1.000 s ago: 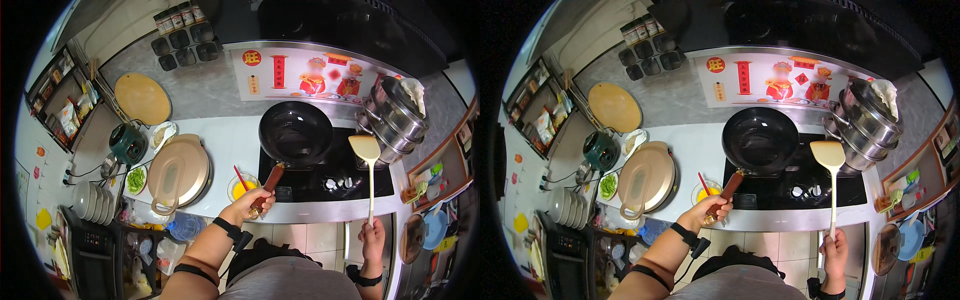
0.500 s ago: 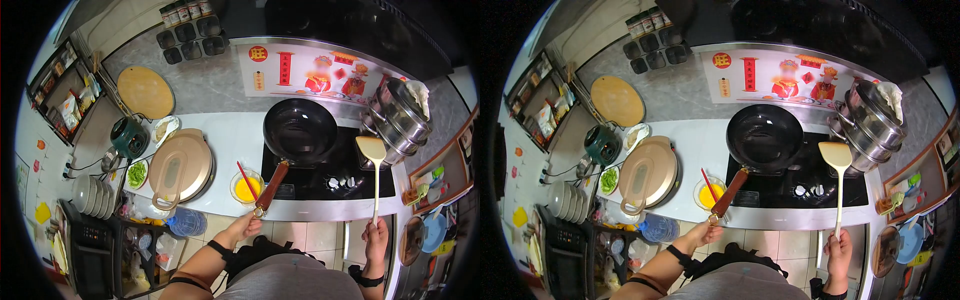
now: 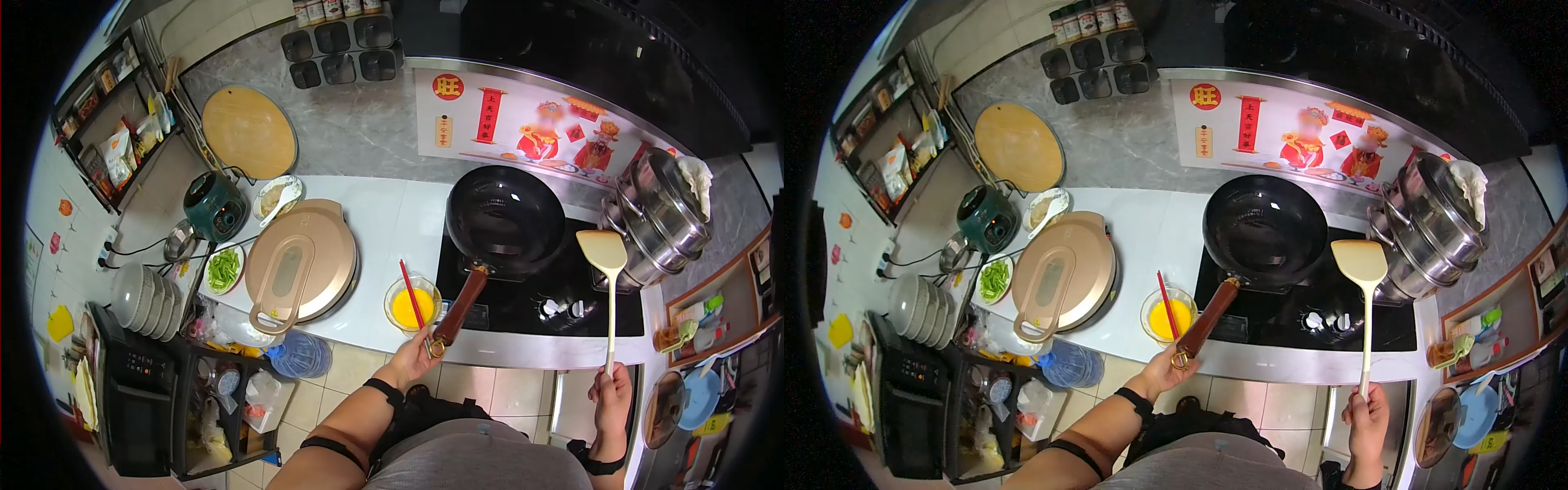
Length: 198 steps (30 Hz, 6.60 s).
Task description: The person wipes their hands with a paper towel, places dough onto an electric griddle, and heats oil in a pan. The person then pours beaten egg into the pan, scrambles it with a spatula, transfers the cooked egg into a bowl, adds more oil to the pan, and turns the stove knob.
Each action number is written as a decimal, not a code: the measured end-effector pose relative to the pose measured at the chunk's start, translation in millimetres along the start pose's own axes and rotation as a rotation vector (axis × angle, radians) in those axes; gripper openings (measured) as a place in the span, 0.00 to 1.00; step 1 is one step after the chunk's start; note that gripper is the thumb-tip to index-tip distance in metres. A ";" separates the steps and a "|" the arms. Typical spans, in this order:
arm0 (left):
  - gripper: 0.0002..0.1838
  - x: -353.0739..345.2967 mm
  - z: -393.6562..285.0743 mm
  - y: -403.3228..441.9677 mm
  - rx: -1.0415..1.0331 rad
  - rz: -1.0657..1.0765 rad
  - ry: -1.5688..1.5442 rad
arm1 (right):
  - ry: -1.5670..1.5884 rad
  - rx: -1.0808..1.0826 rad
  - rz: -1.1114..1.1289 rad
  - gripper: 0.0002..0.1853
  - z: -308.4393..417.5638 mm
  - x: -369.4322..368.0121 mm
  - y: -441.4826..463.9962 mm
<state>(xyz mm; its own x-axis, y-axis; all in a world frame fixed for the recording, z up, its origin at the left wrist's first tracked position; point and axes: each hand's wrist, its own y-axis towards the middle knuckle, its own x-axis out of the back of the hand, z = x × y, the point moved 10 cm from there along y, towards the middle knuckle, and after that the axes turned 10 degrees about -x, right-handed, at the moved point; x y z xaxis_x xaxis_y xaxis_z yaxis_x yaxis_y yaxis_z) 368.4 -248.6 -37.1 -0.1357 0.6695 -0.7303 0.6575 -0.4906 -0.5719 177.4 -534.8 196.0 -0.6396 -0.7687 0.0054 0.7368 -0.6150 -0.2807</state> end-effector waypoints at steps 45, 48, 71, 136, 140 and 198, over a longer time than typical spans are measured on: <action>0.09 -199.9 -170.1 -0.4 -0.760 0.075 2.534 | 0.099 -0.038 -0.109 0.03 -30.9 40.1 -19.1; 0.08 -179.7 -177.2 -0.1 -1.012 0.086 2.260 | 0.084 -0.034 -0.090 0.03 -31.0 35.9 -16.7; 0.20 99.6 -86.5 8.6 -0.715 -0.689 0.708 | -0.015 -0.001 -0.027 0.02 -8.1 -1.5 -6.2; 0.11 -367.9 -171.1 137.3 -1.009 0.119 2.616 | 0.259 -0.023 -0.332 0.03 -46.6 93.2 -38.0; 0.08 -393.2 -159.8 119.1 -1.182 0.234 2.669 | 0.232 -0.042 -0.319 0.03 -48.5 90.9 -40.3; 0.10 -450.1 -152.4 50.9 -1.369 0.155 2.855 | -0.546 0.767 0.149 0.25 71.9 -47.4 209.0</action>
<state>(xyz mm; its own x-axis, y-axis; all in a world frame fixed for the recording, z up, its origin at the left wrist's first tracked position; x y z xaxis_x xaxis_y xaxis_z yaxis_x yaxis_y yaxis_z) 575.9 -490.0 319.4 -0.4153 -0.0282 0.9092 0.4398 -0.8811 0.1736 377.5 -639.6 206.1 -0.4797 -0.7050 0.5224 0.8696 -0.3025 0.3903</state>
